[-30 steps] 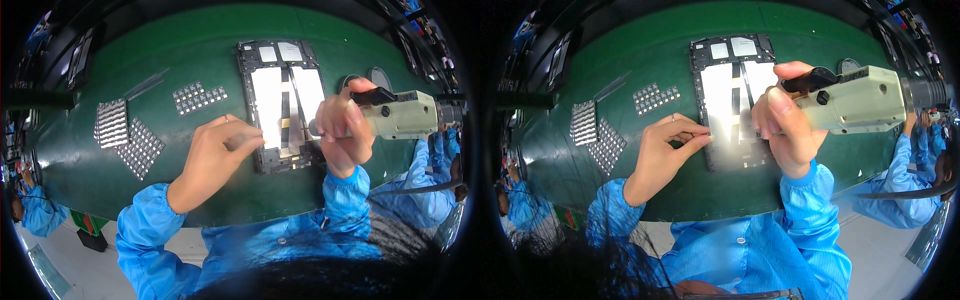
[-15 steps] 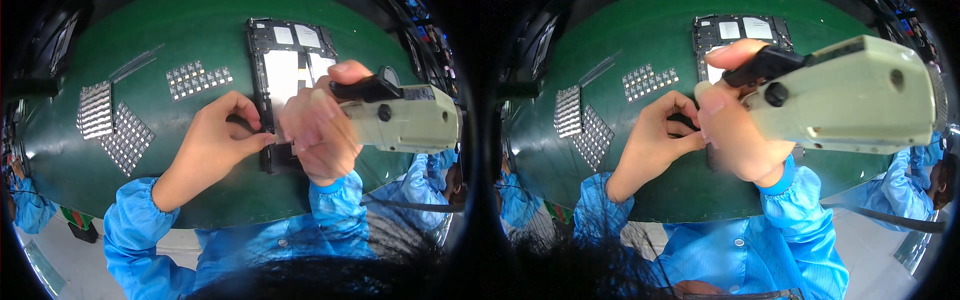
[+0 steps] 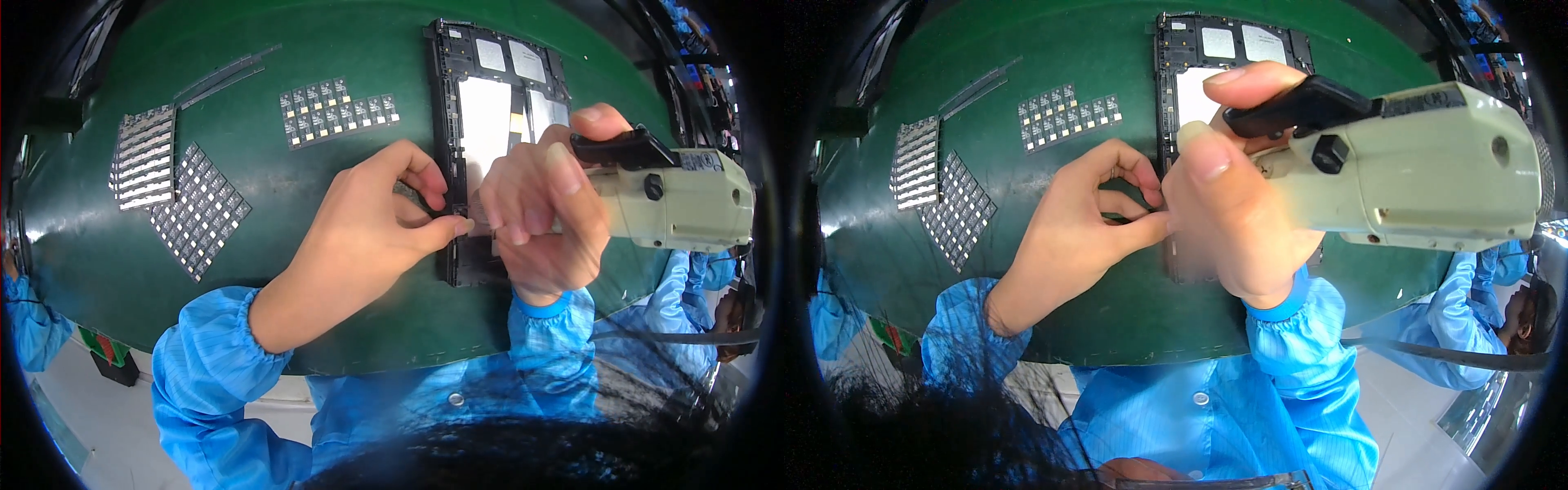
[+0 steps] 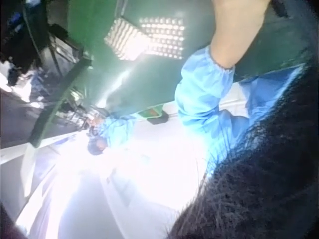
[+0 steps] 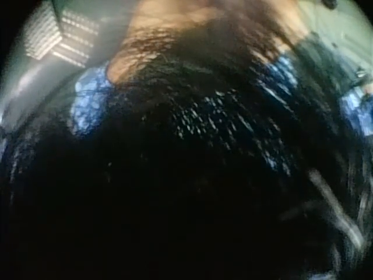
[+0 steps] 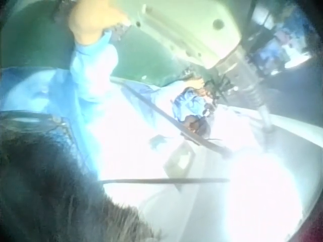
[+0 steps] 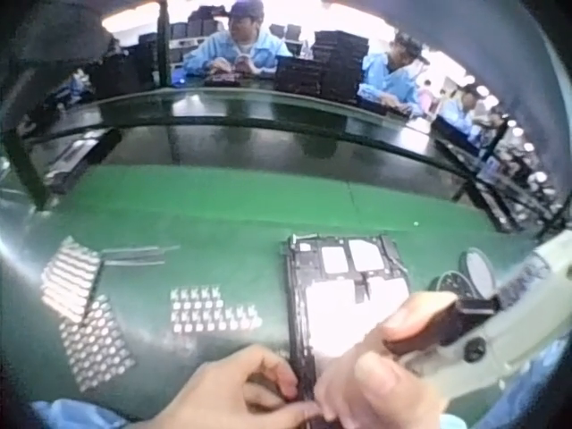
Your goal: The person assembles electronic devices on a production line by fastening internal components with screws using an electric screwdriver, bracing each device in an assembly jig.
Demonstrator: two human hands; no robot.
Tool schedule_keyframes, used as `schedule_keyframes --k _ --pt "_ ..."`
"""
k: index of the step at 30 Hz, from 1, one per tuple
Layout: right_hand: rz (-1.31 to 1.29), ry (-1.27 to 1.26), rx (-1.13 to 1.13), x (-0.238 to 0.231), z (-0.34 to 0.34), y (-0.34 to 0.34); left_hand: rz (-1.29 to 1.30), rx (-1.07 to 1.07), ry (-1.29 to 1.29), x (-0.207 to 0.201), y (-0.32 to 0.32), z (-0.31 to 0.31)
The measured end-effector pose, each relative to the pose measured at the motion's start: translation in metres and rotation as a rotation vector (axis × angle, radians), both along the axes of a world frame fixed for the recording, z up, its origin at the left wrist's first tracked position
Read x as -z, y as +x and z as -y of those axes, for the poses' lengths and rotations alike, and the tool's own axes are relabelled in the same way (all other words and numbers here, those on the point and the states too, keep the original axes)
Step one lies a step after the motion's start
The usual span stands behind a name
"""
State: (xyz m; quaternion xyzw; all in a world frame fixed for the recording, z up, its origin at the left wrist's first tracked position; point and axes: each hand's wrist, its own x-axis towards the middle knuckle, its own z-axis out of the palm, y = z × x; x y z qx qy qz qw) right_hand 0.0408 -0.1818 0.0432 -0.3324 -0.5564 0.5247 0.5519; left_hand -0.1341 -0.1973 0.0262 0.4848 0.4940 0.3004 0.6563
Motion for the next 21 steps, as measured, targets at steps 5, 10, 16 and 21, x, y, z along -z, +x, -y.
schedule_keyframes --k 5,10,16,21 --pt "-0.084 -0.054 0.027 -0.001 0.001 -0.008 0.002 -0.022 0.056 0.004 0.001 0.004" --pt "-0.012 -0.007 0.111 -0.004 0.004 -0.019 0.0 -0.056 0.109 0.01 0.003 0.004" --pt "-0.167 -0.189 0.142 -0.013 0.009 -0.021 0.031 -0.067 0.165 0.01 0.004 0.004" --pt "0.012 -0.07 0.139 -0.001 0.008 -0.018 0.038 -0.062 0.096 0.008 0.004 0.004"
